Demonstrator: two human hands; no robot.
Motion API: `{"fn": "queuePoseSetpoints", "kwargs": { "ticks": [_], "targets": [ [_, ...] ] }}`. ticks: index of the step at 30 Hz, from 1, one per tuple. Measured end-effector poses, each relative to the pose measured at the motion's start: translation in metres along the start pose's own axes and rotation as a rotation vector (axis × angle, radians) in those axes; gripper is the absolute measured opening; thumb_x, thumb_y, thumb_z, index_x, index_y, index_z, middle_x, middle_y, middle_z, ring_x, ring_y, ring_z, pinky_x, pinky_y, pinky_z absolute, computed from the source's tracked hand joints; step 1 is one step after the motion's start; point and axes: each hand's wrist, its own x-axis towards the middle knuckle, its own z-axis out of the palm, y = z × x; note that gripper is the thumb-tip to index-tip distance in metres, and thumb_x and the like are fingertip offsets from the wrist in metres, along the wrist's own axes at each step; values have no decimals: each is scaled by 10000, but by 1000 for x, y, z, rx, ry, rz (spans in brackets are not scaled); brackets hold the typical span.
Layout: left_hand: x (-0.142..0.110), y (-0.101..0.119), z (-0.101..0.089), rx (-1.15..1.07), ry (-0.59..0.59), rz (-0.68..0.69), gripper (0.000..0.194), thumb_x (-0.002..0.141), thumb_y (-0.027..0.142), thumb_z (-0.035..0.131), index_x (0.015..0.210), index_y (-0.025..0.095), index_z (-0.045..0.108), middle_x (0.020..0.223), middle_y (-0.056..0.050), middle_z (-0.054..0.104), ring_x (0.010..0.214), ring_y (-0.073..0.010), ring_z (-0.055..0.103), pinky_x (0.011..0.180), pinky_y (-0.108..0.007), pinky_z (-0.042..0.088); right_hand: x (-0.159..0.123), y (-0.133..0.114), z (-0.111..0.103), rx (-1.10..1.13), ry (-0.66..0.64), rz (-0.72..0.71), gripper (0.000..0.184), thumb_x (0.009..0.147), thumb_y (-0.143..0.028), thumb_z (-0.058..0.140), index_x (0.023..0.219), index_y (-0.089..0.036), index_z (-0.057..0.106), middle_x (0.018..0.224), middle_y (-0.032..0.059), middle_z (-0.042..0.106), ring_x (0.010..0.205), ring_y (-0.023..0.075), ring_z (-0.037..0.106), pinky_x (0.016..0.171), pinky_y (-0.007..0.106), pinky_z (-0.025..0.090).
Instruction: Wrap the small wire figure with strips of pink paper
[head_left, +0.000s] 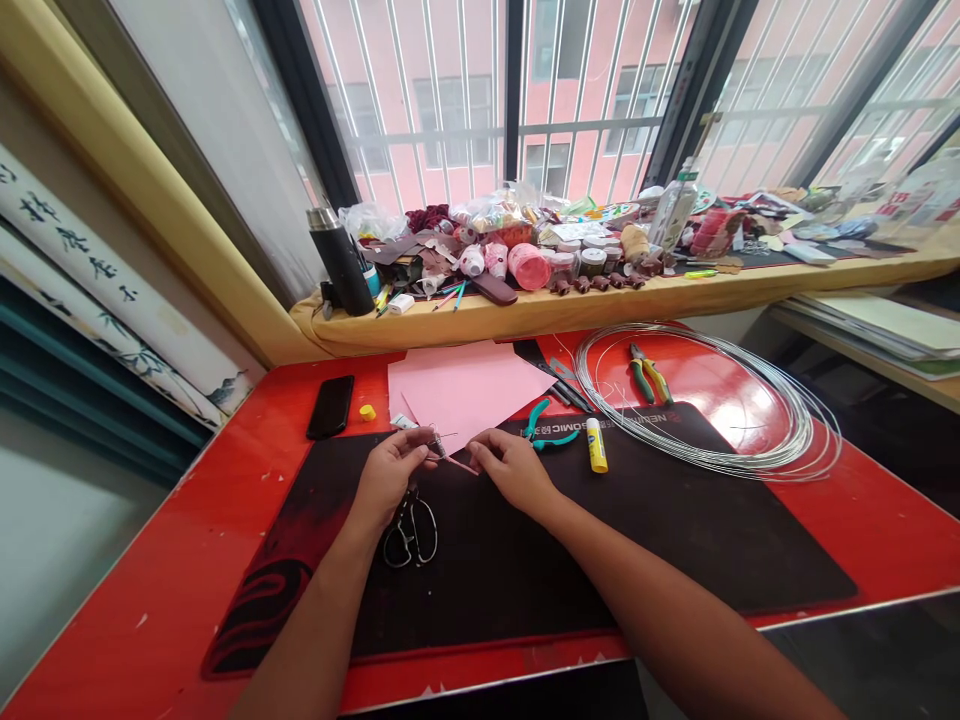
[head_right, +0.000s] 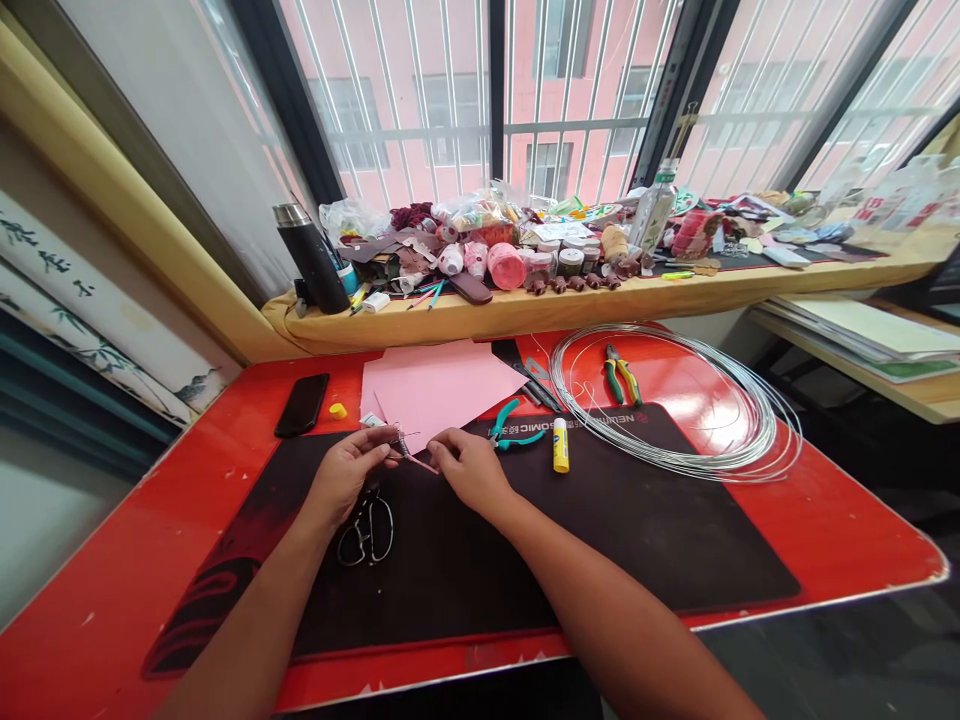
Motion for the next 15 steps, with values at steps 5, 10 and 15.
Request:
{"fn": "queuePoseSetpoints", "kwargs": {
  "ticks": [5,10,15],
  "targets": [
    [1,-5,-1,130,-13,-3,364,691,312,799,1022,161,803,1020,-112,813,647,-181,728,655,-332,603,3,-1,-4,57,92,18,215,998,-324,589,844,-213,689,730,10,716,693,192,657,678,294,481],
    [-3,-5,0,317,-61,3,408,710,325,694,1067,150,786,1025,-115,811,613,-178,694,569,-305,547,2,2,-3,32,100,0,227,1008,-338,575,864,-206,692,723,3,710,676,183,653,667,287,480],
    [-10,3,2,557,-92,49,332,795,356,659,1053,210,811,985,-77,825,763,-240,734,691,-341,546,1,5,-1,-35,91,-15,229,1008,-322,593,844,-210,708,730,6,726,678,189,649,662,291,463]
  ]
}}
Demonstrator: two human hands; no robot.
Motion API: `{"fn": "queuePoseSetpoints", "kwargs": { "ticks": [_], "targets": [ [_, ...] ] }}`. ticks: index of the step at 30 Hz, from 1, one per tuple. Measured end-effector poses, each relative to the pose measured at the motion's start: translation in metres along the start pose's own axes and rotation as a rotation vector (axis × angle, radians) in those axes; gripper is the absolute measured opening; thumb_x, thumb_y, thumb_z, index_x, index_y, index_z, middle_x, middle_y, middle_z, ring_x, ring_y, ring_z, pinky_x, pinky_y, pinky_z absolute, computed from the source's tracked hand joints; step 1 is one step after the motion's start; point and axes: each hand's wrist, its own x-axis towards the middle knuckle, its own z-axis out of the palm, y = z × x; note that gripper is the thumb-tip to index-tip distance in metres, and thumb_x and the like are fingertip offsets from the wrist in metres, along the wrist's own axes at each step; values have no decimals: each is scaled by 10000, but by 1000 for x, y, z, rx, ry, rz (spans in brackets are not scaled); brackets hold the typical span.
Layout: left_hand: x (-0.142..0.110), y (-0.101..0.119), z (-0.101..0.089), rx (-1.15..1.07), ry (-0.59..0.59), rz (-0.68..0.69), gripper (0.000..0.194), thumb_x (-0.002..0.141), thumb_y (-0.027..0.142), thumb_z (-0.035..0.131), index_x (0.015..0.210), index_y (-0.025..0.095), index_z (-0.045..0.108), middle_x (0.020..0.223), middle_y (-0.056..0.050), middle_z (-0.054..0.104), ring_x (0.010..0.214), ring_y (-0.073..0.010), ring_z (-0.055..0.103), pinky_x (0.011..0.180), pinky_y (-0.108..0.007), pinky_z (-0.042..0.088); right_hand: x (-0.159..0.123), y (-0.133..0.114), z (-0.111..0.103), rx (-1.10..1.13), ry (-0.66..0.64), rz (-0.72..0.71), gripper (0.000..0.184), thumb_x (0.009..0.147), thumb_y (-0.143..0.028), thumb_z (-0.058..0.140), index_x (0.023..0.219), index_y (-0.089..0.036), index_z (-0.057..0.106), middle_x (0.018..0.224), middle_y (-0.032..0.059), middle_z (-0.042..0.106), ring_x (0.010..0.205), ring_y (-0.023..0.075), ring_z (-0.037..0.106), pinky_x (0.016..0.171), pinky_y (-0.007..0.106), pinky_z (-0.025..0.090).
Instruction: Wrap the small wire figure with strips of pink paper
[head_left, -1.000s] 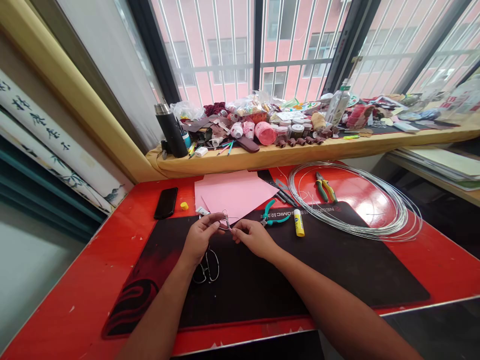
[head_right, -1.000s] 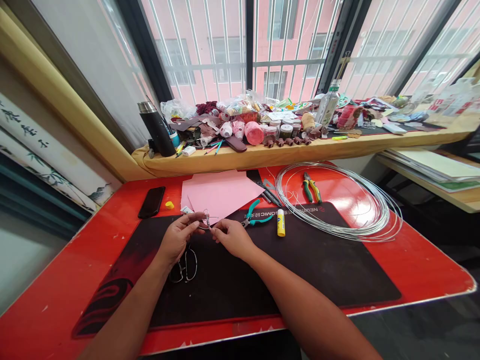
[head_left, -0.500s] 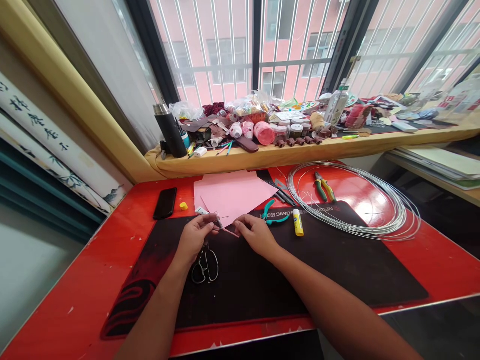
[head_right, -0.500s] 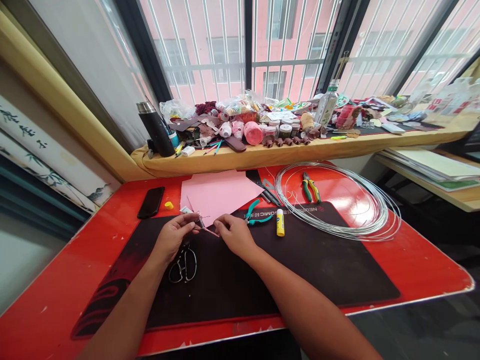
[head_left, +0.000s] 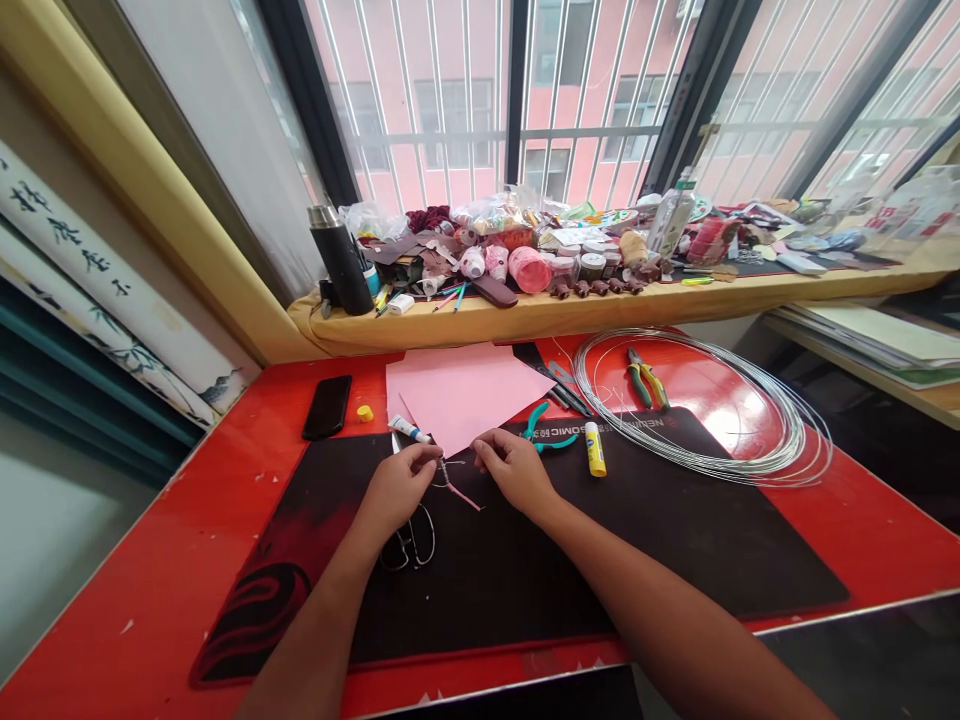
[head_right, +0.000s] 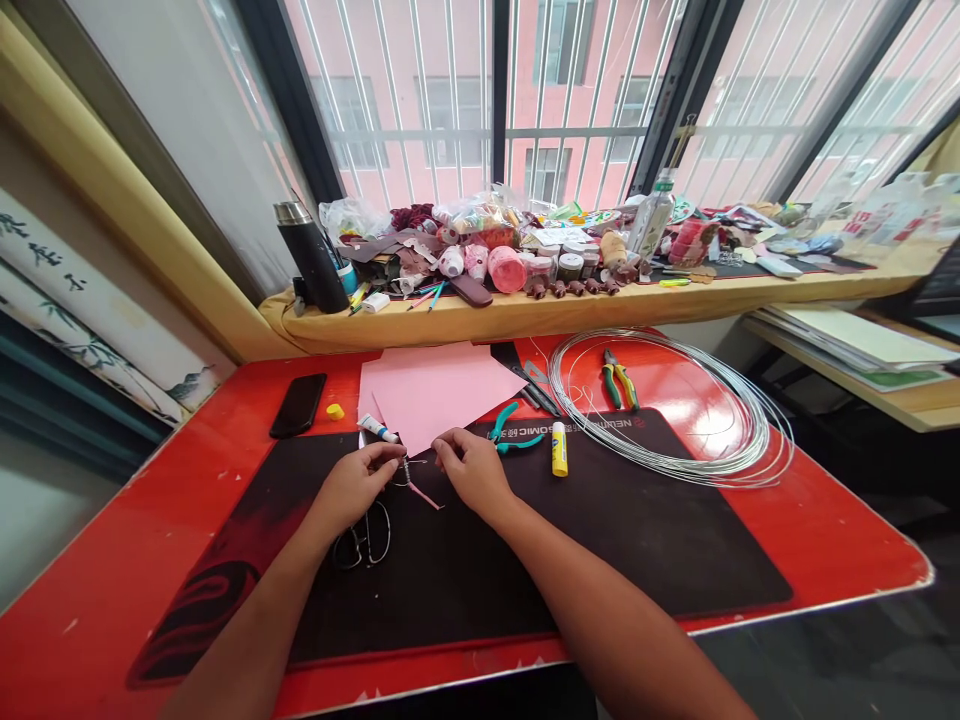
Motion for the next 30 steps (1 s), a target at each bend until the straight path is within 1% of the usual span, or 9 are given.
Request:
{"fn": "queuePoseSetpoints", "kwargs": {
  "ticks": [3,6,9,12,16,18,24,27,30],
  "targets": [
    [-2,4,-2,110,-4,41,266,834,345,646,1005,244,823,1004,-63,834,924,-282,750,856,-376,535,0,3,2,-90,14,-54,195,1014,-296,597,901,-214,733,787,17,757,721,201,679,678,296,472],
    [-2,6,-4,177,2,57,268,868,324,612,1019,251,821,1034,-61,836,962,-294,751,889,-382,524,2,6,3,-202,44,-121,153,1013,-239,597,982,-210,744,914,43,793,823,215,723,748,307,517],
    [-1,5,-6,213,15,70,266,884,297,591,1012,253,820,1053,-60,836,994,-295,754,908,-374,521,7,8,1,-258,37,-145,131,979,-180,639,1053,-204,745,1008,67,794,923,237,727,838,341,539],
    [0,3,-8,225,26,89,269,891,269,576,1007,263,819,1065,-47,837,1004,-285,759,911,-359,524,14,5,-1,-376,-22,-214,188,963,-136,671,1122,-205,745,1072,87,774,1018,262,705,929,382,539],
    [0,3,-12,221,62,96,267,896,262,570,998,265,817,1024,-39,842,958,-270,771,868,-341,535,25,1,-2,-742,-157,-359,286,984,-101,655,1249,-185,725,1192,122,734,1128,285,660,1024,421,520],
    [0,3,-15,214,110,89,279,909,266,556,1023,260,811,1005,-41,843,954,-266,772,857,-339,534,30,1,0,-846,-208,-384,325,985,-100,655,1296,-176,713,1238,135,717,1156,298,642,1024,434,519],
    [0,4,-25,173,268,70,282,937,302,545,1069,253,790,1008,-43,843,977,-264,768,852,-341,526,40,8,7,-893,-252,-397,324,1019,-114,604,1319,-160,715,1315,172,687,1211,319,611,1027,461,490],
    [0,5,-26,115,327,91,269,929,307,563,1056,248,793,986,-46,842,985,-265,770,883,-349,530,43,11,9,-880,-251,-396,262,1050,-160,584,1250,-171,754,1249,158,719,1152,307,634,1021,453,480],
    [0,5,-25,76,340,98,272,925,313,566,1054,241,795,977,-54,841,986,-267,770,905,-359,534,44,13,10,-844,-240,-385,216,1048,-166,601,1147,-187,791,1145,127,761,1079,285,663,982,420,493]
  ]
}}
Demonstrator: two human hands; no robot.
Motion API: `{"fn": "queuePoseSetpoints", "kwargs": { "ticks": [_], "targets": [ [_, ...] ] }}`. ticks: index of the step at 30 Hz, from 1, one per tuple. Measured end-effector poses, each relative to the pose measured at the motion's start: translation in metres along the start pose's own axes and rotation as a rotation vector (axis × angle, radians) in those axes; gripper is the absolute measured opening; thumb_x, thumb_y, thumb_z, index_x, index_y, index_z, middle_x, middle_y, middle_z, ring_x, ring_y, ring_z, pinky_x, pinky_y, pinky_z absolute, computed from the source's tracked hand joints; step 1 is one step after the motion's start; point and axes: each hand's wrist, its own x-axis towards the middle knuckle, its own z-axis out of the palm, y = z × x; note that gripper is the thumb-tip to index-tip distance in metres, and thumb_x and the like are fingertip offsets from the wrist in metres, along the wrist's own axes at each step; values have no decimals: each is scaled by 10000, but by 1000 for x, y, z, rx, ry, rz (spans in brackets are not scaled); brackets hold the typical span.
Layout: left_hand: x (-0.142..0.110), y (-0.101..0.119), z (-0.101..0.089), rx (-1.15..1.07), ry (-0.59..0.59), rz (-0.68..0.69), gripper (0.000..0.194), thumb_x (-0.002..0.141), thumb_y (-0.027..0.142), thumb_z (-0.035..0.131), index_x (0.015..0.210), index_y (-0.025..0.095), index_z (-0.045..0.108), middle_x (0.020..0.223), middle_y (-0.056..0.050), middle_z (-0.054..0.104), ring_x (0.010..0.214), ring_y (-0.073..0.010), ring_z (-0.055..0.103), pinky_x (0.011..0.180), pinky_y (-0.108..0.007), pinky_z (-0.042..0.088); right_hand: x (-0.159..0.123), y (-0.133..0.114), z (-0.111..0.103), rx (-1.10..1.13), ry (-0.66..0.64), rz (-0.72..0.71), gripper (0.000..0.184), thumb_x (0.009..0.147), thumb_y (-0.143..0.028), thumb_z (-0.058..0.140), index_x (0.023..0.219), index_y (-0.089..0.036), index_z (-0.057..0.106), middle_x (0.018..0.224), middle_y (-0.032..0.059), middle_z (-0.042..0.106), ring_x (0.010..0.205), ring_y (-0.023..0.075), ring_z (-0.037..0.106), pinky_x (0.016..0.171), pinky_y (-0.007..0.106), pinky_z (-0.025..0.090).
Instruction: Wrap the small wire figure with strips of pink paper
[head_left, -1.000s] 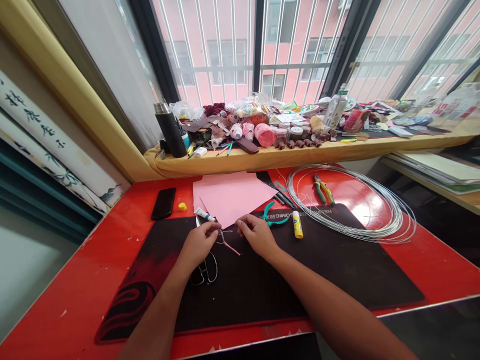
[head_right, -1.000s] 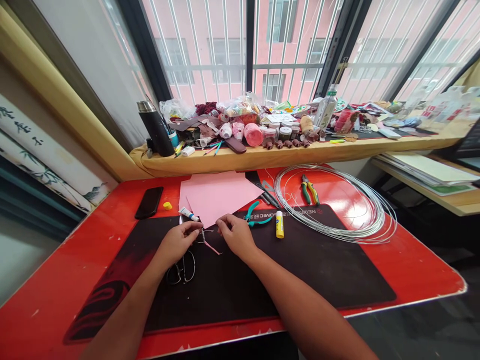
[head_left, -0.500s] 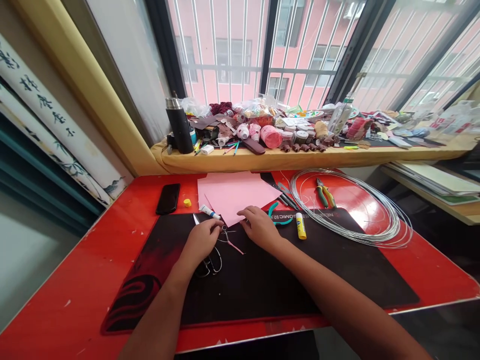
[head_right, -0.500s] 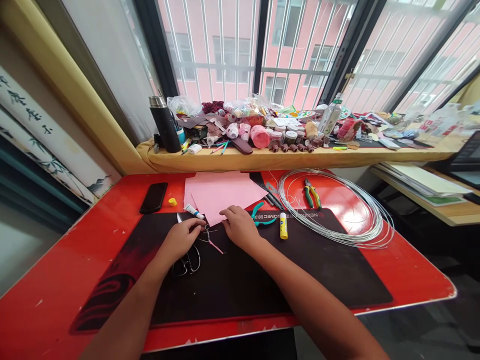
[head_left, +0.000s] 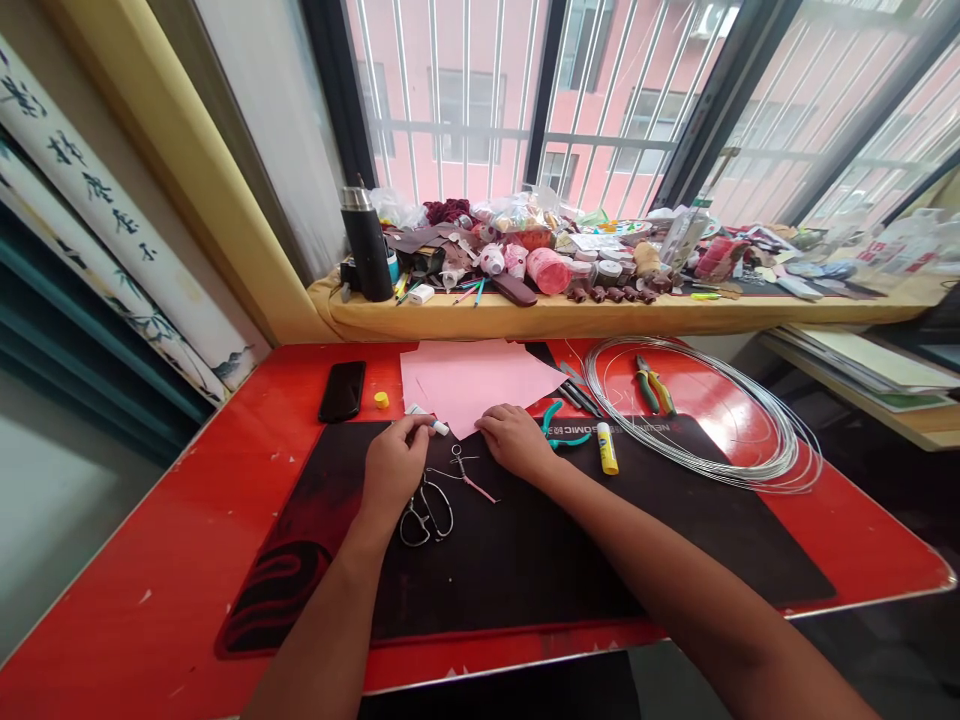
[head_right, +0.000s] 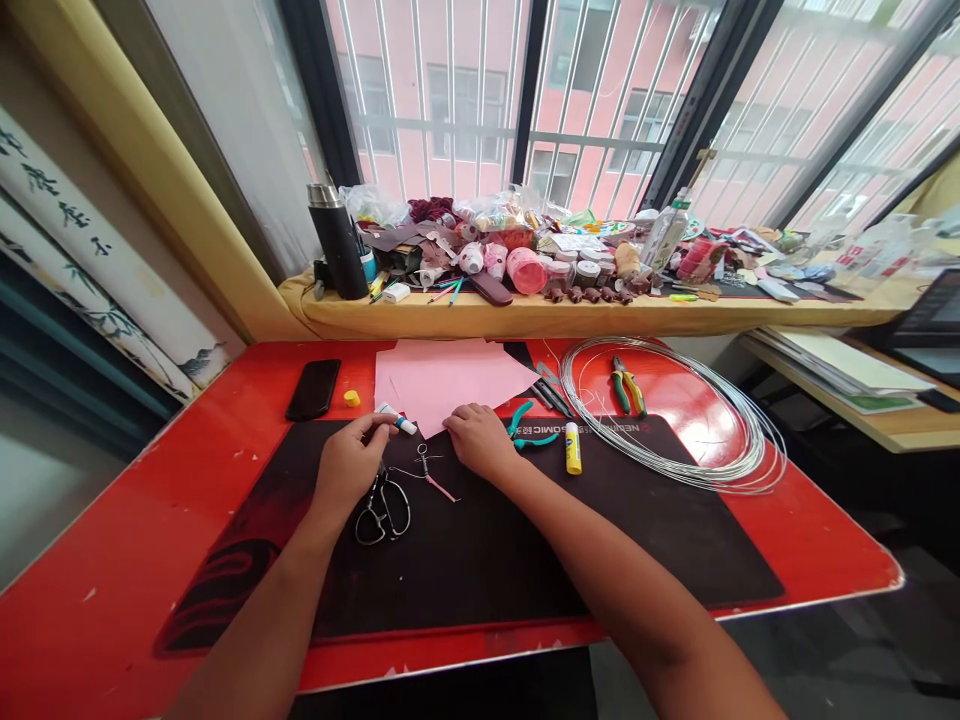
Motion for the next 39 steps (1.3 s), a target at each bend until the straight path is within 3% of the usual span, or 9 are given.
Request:
{"fn": "queuePoseSetpoints", "kwargs": {
  "ticks": [6,14,17,20,25,27,30,33,39],
  "targets": [
    [0,0,2,-33,-13,-27,264,903,327,576,1022,251,798,981,-53,840,983,-272,763,893,-356,526,2,7,2,112,118,92,216,1012,-127,612,1089,-199,800,1067,103,797,1026,254,700,971,378,516],
    [4,-3,-1,-159,-15,-119,252,883,350,617,1019,233,793,953,-66,835,916,-266,755,855,-352,538,9,37,-10,303,418,360,280,1004,-229,517,1060,-175,786,1032,118,822,920,270,751,850,385,585],
    [7,-6,-1,-264,-36,-189,313,878,408,648,1061,188,774,937,-98,830,793,-243,743,749,-336,563,9,36,-18,361,488,372,307,1017,-292,500,1060,-177,781,1010,120,818,907,273,749,801,372,595],
    [9,-4,1,-397,-137,-260,446,883,532,668,1063,133,752,971,-167,829,717,-233,750,653,-328,586,6,22,-26,405,515,308,293,1026,-306,513,1078,-189,777,1042,122,809,950,274,744,829,377,597],
    [8,5,-6,-828,-327,-459,646,923,722,604,1152,127,709,1197,-241,787,985,-301,803,850,-406,652,-9,-20,-33,435,428,93,224,1030,-212,560,1043,-232,783,1056,86,805,1011,246,735,944,368,565],
    [7,6,-10,-971,-325,-522,653,947,734,562,1197,147,703,1223,-220,783,1053,-315,790,886,-425,653,-18,-35,-30,384,328,-71,255,1054,-173,528,1110,-225,771,1096,99,798,1039,245,722,956,384,557],
    [8,3,-12,-897,-217,-527,464,945,531,672,1188,140,729,1159,-197,807,1025,-327,791,835,-432,669,-31,-53,-23,299,188,-238,252,1060,-143,533,1146,-221,757,1129,98,796,1043,240,714,977,399,537],
    [8,-2,-8,-784,-138,-514,312,819,229,749,1108,112,760,1064,-181,828,970,-331,799,825,-436,669,-39,-61,-16,268,103,-283,247,1064,-138,531,1153,-224,745,1124,95,794,1050,238,714,974,392,537],
    [11,-12,-1,-678,-61,-448,253,762,146,726,1007,116,781,996,-154,838,978,-324,799,941,-457,624,-45,-60,-10,369,139,-232,183,1050,-156,579,1087,-214,749,1092,96,806,1008,235,734,951,386,557]
  ]
}}
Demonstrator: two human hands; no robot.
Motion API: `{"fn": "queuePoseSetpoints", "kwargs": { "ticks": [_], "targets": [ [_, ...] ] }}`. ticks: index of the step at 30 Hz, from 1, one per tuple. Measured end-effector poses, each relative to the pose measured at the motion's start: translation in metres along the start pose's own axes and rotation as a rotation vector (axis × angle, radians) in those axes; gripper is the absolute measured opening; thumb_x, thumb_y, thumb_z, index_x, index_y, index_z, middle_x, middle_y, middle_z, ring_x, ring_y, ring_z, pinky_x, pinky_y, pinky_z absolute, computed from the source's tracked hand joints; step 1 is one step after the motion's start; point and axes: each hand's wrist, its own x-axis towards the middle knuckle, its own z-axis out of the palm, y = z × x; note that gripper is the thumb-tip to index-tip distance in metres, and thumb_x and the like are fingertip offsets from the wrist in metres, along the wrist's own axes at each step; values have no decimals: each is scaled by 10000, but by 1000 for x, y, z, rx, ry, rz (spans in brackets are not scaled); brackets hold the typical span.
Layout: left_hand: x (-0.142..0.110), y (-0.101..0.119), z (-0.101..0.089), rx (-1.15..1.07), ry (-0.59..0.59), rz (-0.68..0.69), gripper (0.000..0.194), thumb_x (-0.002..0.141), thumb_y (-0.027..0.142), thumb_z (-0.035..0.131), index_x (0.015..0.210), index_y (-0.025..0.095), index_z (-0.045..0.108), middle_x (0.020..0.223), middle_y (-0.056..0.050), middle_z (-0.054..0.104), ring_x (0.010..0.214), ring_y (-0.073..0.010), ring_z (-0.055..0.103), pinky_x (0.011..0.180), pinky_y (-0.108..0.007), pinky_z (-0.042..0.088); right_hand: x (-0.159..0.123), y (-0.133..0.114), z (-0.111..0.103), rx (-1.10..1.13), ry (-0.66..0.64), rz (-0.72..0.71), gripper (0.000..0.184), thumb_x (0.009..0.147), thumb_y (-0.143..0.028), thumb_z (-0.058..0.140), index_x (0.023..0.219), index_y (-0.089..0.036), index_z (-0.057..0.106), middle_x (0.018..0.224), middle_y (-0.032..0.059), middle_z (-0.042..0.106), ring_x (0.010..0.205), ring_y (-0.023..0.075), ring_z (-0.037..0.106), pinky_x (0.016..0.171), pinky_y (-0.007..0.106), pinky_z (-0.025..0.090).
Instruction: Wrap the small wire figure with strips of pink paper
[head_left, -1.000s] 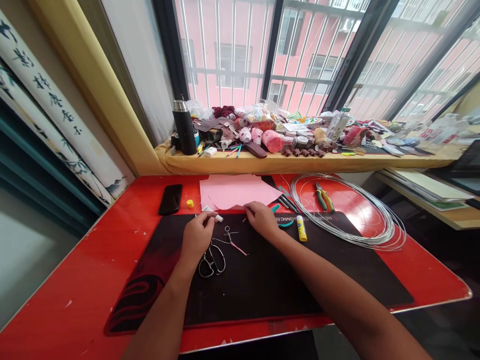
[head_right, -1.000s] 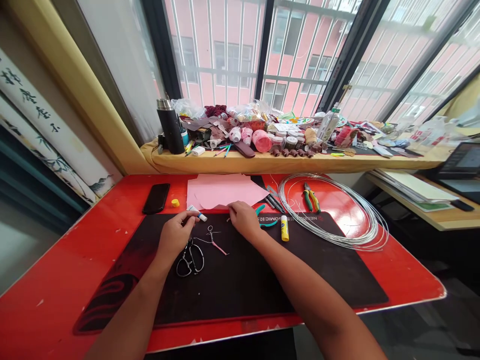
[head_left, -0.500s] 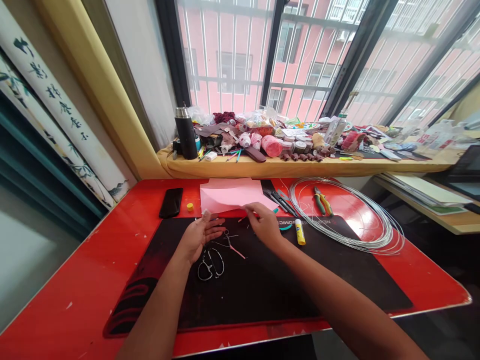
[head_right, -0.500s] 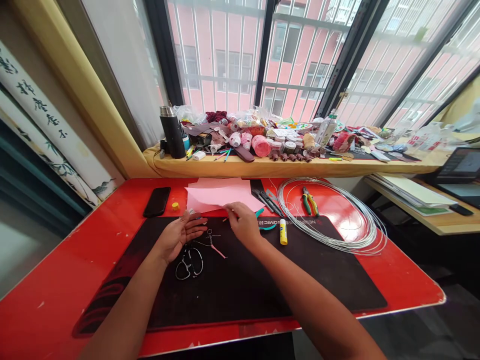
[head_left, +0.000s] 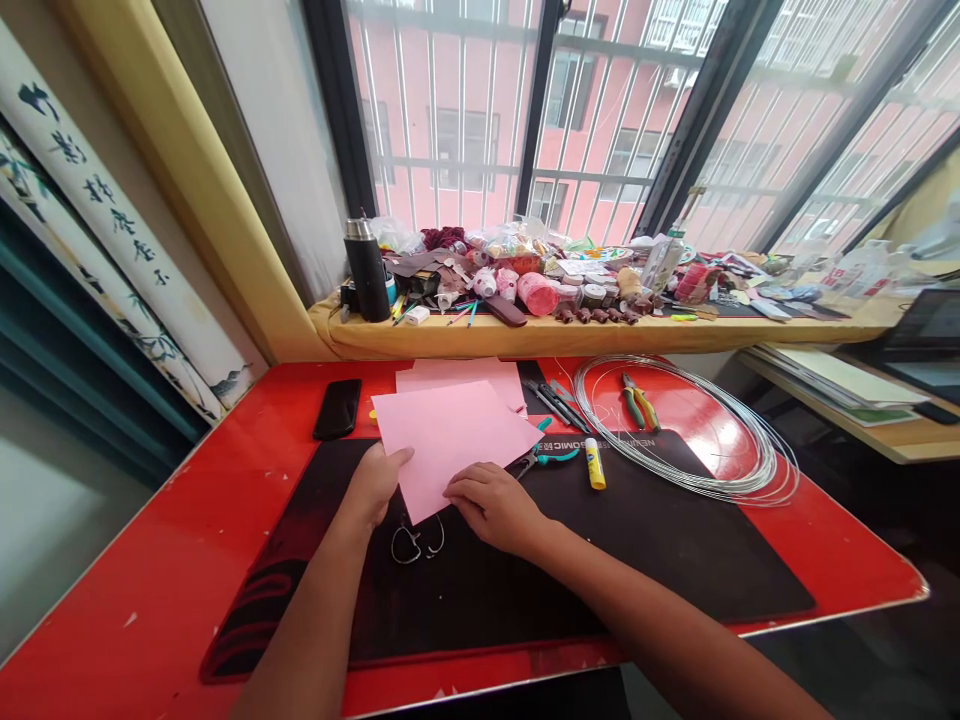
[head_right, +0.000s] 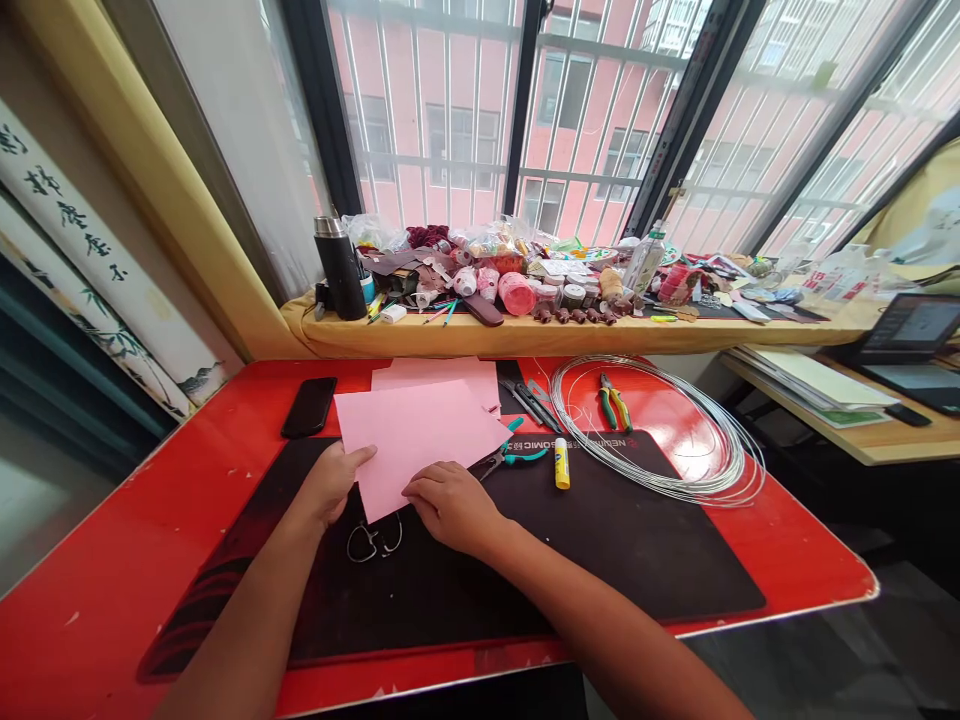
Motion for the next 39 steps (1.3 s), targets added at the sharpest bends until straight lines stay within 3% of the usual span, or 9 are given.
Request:
{"fn": "queuePoseSetpoints", "kwargs": {
  "ticks": [4,8,10,17,26,30,34,39],
  "targets": [
    [7,-4,-10,40,101,51,292,738,178,772,1026,136,780,940,-143,836,989,-340,795,919,-451,625,-9,4,-2,67,88,95,176,1044,-196,591,1071,-229,762,1013,82,814,946,233,745,906,374,568],
    [13,-1,-18,-8,201,109,368,756,221,755,1112,128,766,975,-136,834,997,-319,789,947,-452,618,-20,14,-10,170,226,385,193,1027,-252,586,1056,-226,775,863,47,798,802,219,743,740,313,555],
    [14,2,-19,-48,231,123,383,759,230,739,1126,123,764,996,-139,832,992,-316,787,956,-463,616,-23,21,-14,211,203,498,210,1024,-276,575,1041,-213,775,776,27,774,718,207,720,650,289,517],
    [13,4,-17,-127,267,128,347,735,216,755,1071,129,773,1008,-138,823,970,-303,784,974,-471,611,-21,45,-23,215,145,512,186,993,-264,594,1008,-200,767,711,2,758,676,198,708,670,288,509],
    [15,3,-19,-143,280,116,332,730,216,761,1052,138,773,981,-124,821,971,-295,779,978,-463,607,-26,67,-36,199,199,582,242,984,-341,580,996,-200,776,681,9,726,641,215,669,636,301,468],
    [14,2,-19,-136,256,108,297,727,222,772,1010,132,782,1027,-142,823,955,-296,780,963,-465,612,-25,67,-37,246,239,601,228,948,-355,609,851,-206,752,662,8,708,642,217,640,667,312,473],
    [14,1,-20,-130,242,110,347,718,245,797,1044,126,782,1057,-145,822,951,-296,784,954,-466,614,-23,69,-39,352,320,644,338,947,-410,590,690,-212,684,675,29,714,667,226,647,693,329,502],
    [13,1,-20,-127,217,118,421,687,286,835,1070,117,784,1041,-147,825,945,-300,787,952,-464,610,-23,72,-44,539,442,697,419,935,-588,617,881,-197,758,708,34,738,668,242,676,682,356,551]
  ]
}}
